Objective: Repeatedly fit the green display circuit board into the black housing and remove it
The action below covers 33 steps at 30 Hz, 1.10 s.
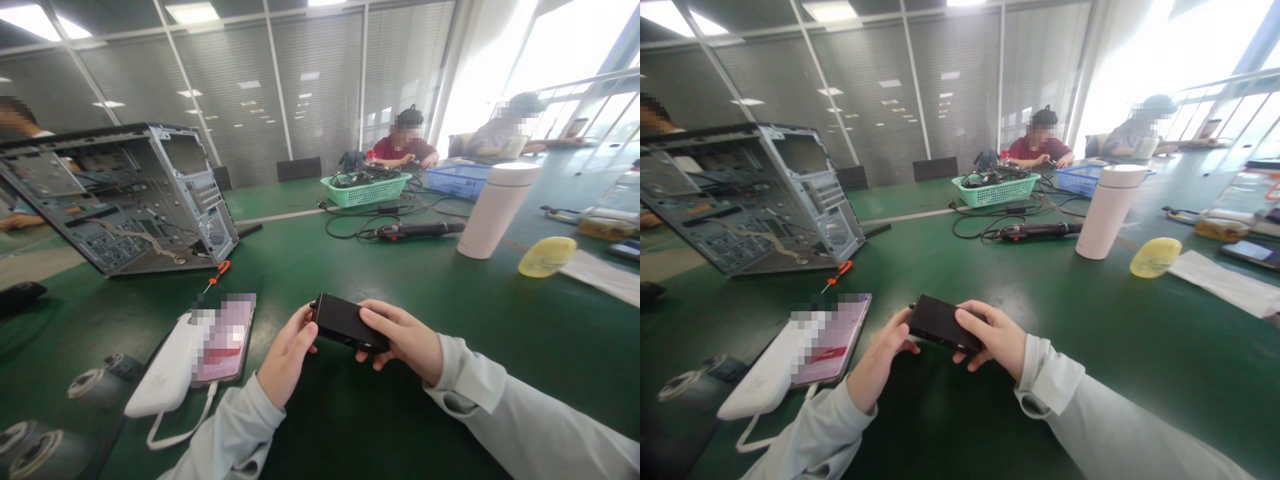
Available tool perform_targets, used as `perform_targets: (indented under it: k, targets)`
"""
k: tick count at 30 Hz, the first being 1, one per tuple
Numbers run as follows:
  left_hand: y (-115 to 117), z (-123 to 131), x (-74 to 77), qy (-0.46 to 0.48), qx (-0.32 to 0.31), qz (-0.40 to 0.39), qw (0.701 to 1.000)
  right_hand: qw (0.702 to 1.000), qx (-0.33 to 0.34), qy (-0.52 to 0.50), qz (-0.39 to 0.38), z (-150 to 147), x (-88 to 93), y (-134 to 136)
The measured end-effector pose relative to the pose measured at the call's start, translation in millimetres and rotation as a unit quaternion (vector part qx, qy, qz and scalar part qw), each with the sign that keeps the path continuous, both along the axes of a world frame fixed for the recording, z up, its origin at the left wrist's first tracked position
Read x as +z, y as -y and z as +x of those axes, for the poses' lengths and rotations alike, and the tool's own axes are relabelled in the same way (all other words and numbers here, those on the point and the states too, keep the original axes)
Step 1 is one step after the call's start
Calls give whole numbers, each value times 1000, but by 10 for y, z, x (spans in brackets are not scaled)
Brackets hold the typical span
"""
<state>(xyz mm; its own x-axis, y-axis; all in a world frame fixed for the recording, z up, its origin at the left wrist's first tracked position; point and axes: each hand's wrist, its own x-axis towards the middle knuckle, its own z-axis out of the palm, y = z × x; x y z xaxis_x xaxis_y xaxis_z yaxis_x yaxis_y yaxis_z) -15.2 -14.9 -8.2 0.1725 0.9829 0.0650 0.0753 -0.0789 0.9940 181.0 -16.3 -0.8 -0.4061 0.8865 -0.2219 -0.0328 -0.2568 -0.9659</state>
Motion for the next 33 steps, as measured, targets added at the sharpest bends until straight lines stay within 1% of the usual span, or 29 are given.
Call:
perform_targets:
  k: [1, 2, 4, 5, 6, 8, 11, 13, 15, 18, 20, 21, 23, 25, 29, 33]
  targets:
    - [9, 0, 2, 0, -5, 2, 1000, 998, -5, 26, 64, 19, -25, -4]
    - [18, -1, 5, -4, -11, 9, 1000, 989, -16, 57, 137, 35, -45, -4]
    - [33, -3, 16, -29, -25, 37, 999, 951, -41, 119, 284, 59, -60, 10]
    - [38, -4, 22, -47, -32, 55, 997, 928, -49, 143, 341, 68, -56, 20]
    - [41, -5, 30, -63, -35, 75, 995, 910, -51, 159, 380, 76, -46, 30]
    - [42, -6, 46, -82, -41, 106, 990, 891, -46, 175, 417, 90, -22, 42]
    - [47, -1, 71, -85, -53, 132, 986, 877, -35, 201, 436, 113, 3, 33]
    - [58, 4, 86, -90, -63, 130, 985, 867, -29, 220, 447, 126, 5, 16]
    - [68, 4, 96, -84, -69, 113, 988, 861, -25, 231, 453, 135, -2, -4]
    - [66, -7, 98, -45, -79, 71, 993, 859, -26, 232, 455, 141, -27, -29]
    - [54, -18, 94, -25, -79, 49, 995, 868, -28, 219, 446, 141, -46, -38]
    - [46, -22, 92, -21, -76, 42, 996, 877, -28, 208, 432, 140, -51, -38]
    - [30, -27, 89, -13, -67, 36, 997, 900, -28, 189, 393, 137, -47, -28]
    - [16, -26, 92, 5, -60, 27, 998, 915, -26, 190, 355, 133, -23, -9]
    - [2, -12, 118, 51, -49, -13, 997, 921, -15, 213, 326, 121, 29, 18]
    - [1, -1, 146, 81, -36, -46, 995, 923, -7, 217, 317, 104, 1, 1]
